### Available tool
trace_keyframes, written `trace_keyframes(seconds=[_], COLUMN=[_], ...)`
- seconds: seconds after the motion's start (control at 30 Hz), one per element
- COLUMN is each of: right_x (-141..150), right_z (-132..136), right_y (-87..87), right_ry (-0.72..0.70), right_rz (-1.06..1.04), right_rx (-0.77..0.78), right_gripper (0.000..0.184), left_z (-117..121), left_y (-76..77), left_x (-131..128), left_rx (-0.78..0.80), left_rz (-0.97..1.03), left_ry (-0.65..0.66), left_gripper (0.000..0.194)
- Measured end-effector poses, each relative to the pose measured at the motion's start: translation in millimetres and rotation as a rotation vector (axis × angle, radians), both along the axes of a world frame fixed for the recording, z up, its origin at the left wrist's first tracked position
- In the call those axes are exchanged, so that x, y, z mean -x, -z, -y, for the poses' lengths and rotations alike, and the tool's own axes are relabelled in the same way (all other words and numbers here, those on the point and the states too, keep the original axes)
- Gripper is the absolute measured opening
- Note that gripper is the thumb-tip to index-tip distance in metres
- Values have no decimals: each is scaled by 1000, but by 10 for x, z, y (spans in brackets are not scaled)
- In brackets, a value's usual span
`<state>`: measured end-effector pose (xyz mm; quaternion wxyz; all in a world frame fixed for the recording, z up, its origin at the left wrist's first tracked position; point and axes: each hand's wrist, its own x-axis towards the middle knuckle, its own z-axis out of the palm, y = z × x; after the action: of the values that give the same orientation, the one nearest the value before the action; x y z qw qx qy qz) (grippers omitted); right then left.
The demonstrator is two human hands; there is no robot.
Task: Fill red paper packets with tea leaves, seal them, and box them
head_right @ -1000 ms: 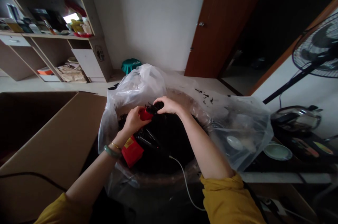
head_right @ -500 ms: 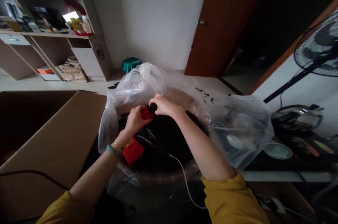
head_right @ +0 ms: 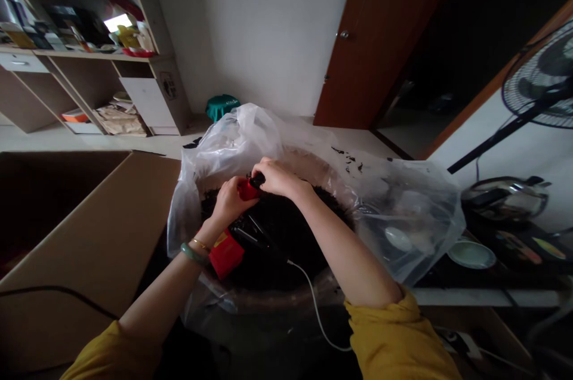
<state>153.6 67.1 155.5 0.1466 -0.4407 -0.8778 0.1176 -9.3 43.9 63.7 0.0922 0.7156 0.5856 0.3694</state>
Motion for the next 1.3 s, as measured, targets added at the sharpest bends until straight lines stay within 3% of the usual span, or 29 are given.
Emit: trace_keyframes(seconds=[0.17, 0.3, 0.43, 0.5, 0.63, 0.8, 0.9, 1.13, 1.23, 1.3], right_x=[1, 34, 51, 58, 74, 135, 186, -55, -208, -223], right_z=[-51, -15, 21, 26, 14, 4, -6, -181, -206, -144], right_y=[82, 94, 74, 61, 50, 131, 215, 255, 269, 302], right_ry=[-31, 33, 125, 98, -6, 134, 150, 308, 365, 303], right_rz=[13, -103, -79, -35, 17, -15, -27, -357, -388, -405], right_rx=[31, -62, -116, -70, 33, 22, 4, 60, -18, -83], right_gripper=[42, 53, 30, 21, 24, 12, 7, 10, 16, 23], left_z=[-5, -6, -2, -3, -12, -8, 6, 35, 53, 65], left_y=[28, 42, 21, 11, 22, 68, 91, 82, 63, 75], left_x=[-9, -11, -4, -9, -28, -28, -21, 26, 46, 38], left_rx=[-18, -36, -37, -37, -24, -25, -13, -10, -58, -96], left_rz=[10, 21, 37, 32, 21, 54, 73, 133, 190, 253], left_ry=[9, -1, -18, -16, -10, -16, -25, -58, -84, -102], left_gripper=[47, 47, 46, 46, 44, 49, 50, 48, 47, 48])
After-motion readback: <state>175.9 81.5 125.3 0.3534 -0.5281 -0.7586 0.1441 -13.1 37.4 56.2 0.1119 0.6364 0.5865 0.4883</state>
